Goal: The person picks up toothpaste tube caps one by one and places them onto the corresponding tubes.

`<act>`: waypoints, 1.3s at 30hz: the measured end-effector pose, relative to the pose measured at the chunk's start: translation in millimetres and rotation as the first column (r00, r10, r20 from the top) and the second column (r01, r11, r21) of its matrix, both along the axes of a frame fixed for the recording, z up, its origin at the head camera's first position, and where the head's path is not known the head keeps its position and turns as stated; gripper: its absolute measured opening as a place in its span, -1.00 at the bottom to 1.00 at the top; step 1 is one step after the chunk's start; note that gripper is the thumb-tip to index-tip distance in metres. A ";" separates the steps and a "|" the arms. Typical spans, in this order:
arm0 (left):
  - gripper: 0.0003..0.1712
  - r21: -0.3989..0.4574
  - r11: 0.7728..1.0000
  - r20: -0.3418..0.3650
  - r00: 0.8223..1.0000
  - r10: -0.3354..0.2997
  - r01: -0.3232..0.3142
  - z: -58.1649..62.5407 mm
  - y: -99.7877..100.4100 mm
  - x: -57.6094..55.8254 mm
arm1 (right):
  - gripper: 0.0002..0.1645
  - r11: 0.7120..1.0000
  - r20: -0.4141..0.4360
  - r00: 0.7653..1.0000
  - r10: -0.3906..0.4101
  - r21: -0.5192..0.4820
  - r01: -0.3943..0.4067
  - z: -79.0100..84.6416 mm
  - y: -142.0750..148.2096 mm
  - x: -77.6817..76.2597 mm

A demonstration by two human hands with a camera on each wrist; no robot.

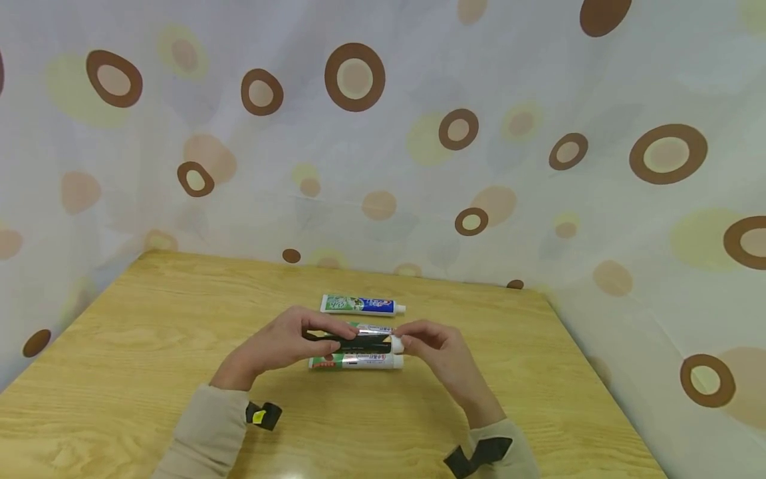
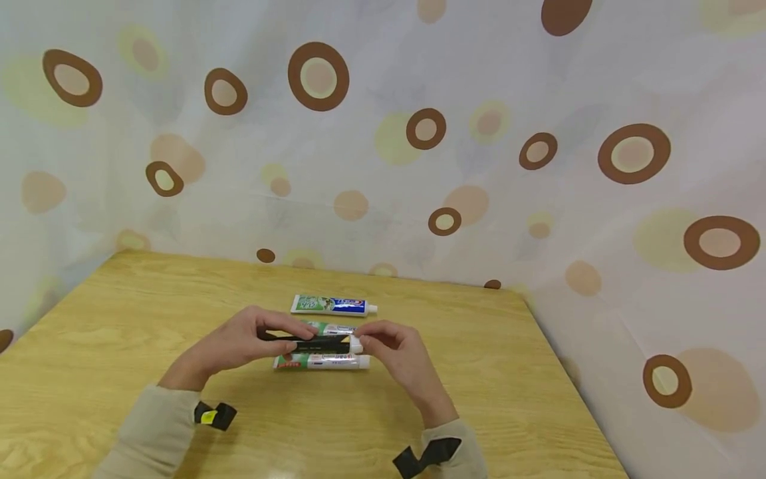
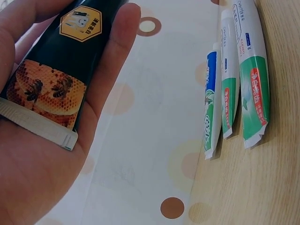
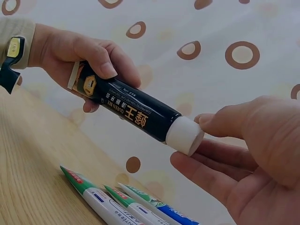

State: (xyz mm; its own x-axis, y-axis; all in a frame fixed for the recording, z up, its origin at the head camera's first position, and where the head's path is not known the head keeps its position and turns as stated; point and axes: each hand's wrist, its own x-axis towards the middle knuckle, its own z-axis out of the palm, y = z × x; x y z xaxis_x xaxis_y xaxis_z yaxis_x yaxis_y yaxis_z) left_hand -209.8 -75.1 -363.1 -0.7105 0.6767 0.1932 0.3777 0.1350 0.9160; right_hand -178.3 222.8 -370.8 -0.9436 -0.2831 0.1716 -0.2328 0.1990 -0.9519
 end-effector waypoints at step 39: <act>-0.75 -0.005 1.000 0.007 1.000 0.002 -0.002 -1.6 1.6 0.6 | -0.65 1.000 0.048 0.999 -0.009 0.024 0.008 -2.3 -3.7 0.0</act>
State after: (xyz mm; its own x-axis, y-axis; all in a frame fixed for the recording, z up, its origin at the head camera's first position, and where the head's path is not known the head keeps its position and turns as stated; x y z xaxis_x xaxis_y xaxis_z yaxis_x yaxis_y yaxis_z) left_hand -209.2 -73.5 -364.7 -0.7130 0.6765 0.1845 0.3709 0.1405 0.9180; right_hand -178.3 219.1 -373.1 -0.9529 -0.2788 0.1194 -0.1854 0.2238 -0.9568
